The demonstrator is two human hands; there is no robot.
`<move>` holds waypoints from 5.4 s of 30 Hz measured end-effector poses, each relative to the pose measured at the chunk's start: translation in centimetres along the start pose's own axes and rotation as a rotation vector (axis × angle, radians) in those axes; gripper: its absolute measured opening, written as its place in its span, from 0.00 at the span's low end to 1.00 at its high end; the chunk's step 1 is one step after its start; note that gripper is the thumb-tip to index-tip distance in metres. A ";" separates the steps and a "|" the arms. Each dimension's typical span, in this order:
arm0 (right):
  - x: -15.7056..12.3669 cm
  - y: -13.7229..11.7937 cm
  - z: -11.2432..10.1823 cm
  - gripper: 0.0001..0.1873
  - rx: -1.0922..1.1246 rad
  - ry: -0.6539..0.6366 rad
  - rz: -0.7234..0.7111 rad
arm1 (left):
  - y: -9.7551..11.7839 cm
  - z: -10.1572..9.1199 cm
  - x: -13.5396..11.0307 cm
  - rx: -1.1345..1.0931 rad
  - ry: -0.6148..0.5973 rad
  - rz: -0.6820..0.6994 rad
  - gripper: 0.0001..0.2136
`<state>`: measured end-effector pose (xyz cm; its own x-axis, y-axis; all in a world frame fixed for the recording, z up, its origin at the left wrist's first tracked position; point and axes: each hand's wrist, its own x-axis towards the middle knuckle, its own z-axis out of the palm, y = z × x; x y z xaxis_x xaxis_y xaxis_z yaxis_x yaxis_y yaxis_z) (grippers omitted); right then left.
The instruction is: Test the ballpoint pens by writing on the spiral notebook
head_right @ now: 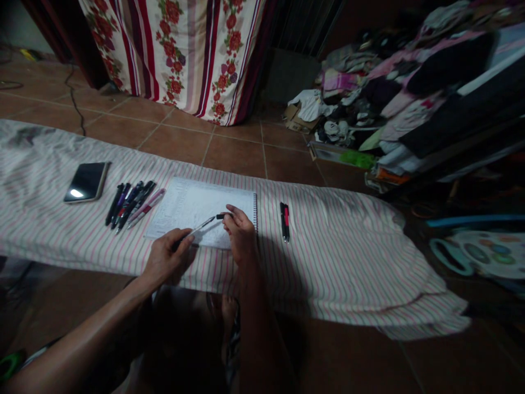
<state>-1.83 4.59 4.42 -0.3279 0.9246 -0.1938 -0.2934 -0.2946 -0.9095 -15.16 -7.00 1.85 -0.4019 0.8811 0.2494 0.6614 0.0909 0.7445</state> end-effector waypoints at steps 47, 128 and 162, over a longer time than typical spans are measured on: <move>-0.6 0.1 0.3 0.18 -0.201 -0.053 0.050 | -0.1 -0.8 0.3 -0.057 -0.154 -0.039 0.16; -0.8 1.2 1.6 0.15 -0.273 0.101 0.053 | 1.0 -0.7 -0.4 0.270 -0.099 0.047 0.16; -0.2 1.1 1.0 0.14 -0.076 0.033 0.021 | 1.0 -1.2 0.2 0.167 -0.199 0.009 0.16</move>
<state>-2.99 3.80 3.82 -0.3029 0.9263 -0.2243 -0.2168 -0.2961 -0.9302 -15.33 -7.31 3.40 -0.2745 0.9545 0.1166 0.7665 0.1439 0.6259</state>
